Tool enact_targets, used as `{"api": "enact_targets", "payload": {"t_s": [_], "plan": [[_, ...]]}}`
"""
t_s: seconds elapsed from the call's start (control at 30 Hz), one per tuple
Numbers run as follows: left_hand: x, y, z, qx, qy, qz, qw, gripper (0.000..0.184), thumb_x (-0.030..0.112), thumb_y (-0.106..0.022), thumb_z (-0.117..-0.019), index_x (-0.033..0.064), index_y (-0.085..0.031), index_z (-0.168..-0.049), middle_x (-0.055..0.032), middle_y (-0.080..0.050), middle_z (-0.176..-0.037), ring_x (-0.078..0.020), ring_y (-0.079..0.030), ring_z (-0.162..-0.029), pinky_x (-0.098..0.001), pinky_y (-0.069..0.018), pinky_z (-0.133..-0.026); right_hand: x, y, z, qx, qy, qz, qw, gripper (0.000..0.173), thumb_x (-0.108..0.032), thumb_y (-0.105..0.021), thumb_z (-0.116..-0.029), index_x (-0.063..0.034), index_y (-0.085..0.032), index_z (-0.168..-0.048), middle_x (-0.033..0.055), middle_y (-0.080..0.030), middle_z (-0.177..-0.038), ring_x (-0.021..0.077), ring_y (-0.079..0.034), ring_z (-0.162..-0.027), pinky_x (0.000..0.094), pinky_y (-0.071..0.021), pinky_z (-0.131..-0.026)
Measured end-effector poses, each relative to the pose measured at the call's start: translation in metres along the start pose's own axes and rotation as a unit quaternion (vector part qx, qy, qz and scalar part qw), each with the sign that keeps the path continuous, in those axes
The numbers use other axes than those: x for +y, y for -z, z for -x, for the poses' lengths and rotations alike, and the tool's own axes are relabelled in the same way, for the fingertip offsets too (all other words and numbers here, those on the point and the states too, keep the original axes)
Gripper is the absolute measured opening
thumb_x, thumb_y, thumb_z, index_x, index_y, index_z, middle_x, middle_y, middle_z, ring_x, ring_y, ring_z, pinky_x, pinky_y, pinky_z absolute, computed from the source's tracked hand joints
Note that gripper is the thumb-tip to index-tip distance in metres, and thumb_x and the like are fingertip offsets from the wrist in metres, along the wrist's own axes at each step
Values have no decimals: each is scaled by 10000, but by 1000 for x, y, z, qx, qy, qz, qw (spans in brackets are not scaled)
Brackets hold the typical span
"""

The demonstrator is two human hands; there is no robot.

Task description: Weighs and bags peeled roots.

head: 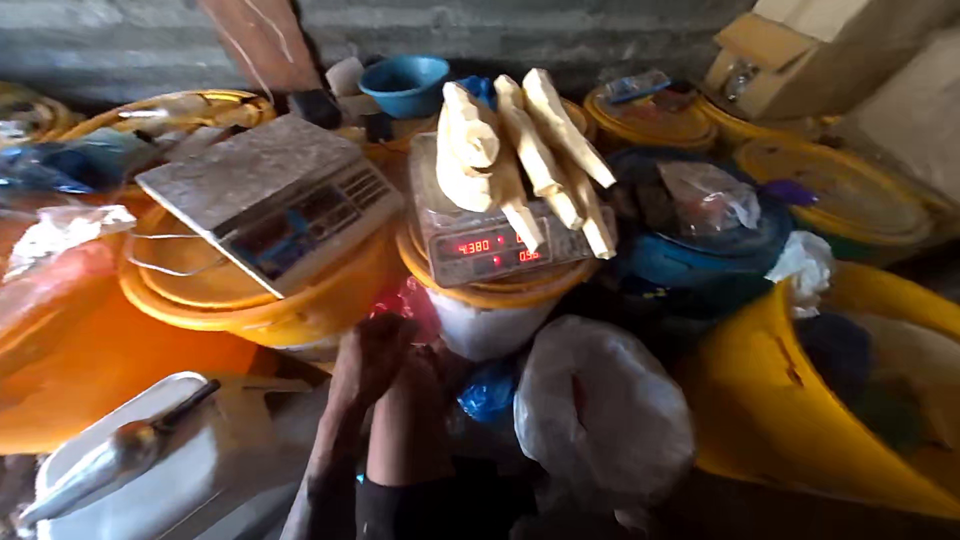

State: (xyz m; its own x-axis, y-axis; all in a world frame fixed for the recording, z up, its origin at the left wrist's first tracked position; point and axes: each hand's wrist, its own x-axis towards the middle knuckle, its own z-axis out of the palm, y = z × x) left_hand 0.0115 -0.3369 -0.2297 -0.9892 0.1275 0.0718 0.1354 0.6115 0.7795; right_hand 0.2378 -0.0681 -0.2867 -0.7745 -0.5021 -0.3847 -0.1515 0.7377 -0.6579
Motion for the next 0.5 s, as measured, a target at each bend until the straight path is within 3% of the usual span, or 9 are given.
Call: {"api": "enact_targets", "payload": {"t_s": [0.03,0.07,0.13,0.2,0.27,0.37,0.5], "plan": [[21,-12,-1,-76,8,-55,996,348,402,-592,-1008,84,-733,-1015,-54,-711,-858,-180,-686,-784,-465,-575,-758,26,-7,8,46,14,50,998,290,-406,-631,-1000,-171,-793,-1054,6,-760,-1146,176,-706,-1105,421,-553,-994],[35,-32,-2,-151,19,-119,981,368,450,-591,-1005,116,-739,-1048,-78,-727,-919,-238,-703,-852,-532,-570,-802,52,-13,14,94,40,54,993,296,-413,-630,-1001,-165,-783,-1048,34,-761,-1115,213,-717,-1066,459,-573,-960],[42,-90,-5,-279,37,-240,929,434,516,-583,-984,148,-729,-1160,-139,-725,-1118,-356,-686,-1062,-636,-527,-901,73,13,24,80,36,37,995,328,-393,-633,-1006,-117,-768,-1122,116,-739,-1155,300,-703,-1086,548,-547,-966],[30,-142,-6,-359,38,-323,875,526,500,-638,-946,95,-681,-1279,-233,-657,-1275,-466,-604,-1204,-713,-471,-948,83,43,25,54,13,50,997,345,-402,-638,-1003,-102,-757,-1123,140,-730,-1144,327,-692,-1092,575,-531,-959],[17,-180,-3,-370,58,-364,852,622,420,-723,-883,4,-615,-1333,-315,-567,-1363,-533,-517,-1274,-734,-410,-1005,92,63,22,73,12,60,995,355,-406,-633,-1004,-89,-765,-1096,139,-731,-1128,322,-690,-1087,556,-532,-960],[-9,-218,3,-348,61,-401,845,633,424,-700,-895,-75,-620,-1275,-327,-590,-1328,-532,-517,-1272,-711,-351,-1071,108,66,12,154,34,25,987,322,-379,-649,-999,-89,-774,-1061,110,-743,-1085,268,-708,-1036,485,-564,-947],[-39,-238,8,-223,56,-395,890,478,295,-590,-991,-34,-606,-1337,-314,-556,-1393,-505,-495,-1325,-667,-354,-1112,112,62,7,186,21,-40,981,258,-272,-649,-1002,-65,-771,-1096,138,-747,-1095,293,-715,-1044,509,-566,-960]]}}
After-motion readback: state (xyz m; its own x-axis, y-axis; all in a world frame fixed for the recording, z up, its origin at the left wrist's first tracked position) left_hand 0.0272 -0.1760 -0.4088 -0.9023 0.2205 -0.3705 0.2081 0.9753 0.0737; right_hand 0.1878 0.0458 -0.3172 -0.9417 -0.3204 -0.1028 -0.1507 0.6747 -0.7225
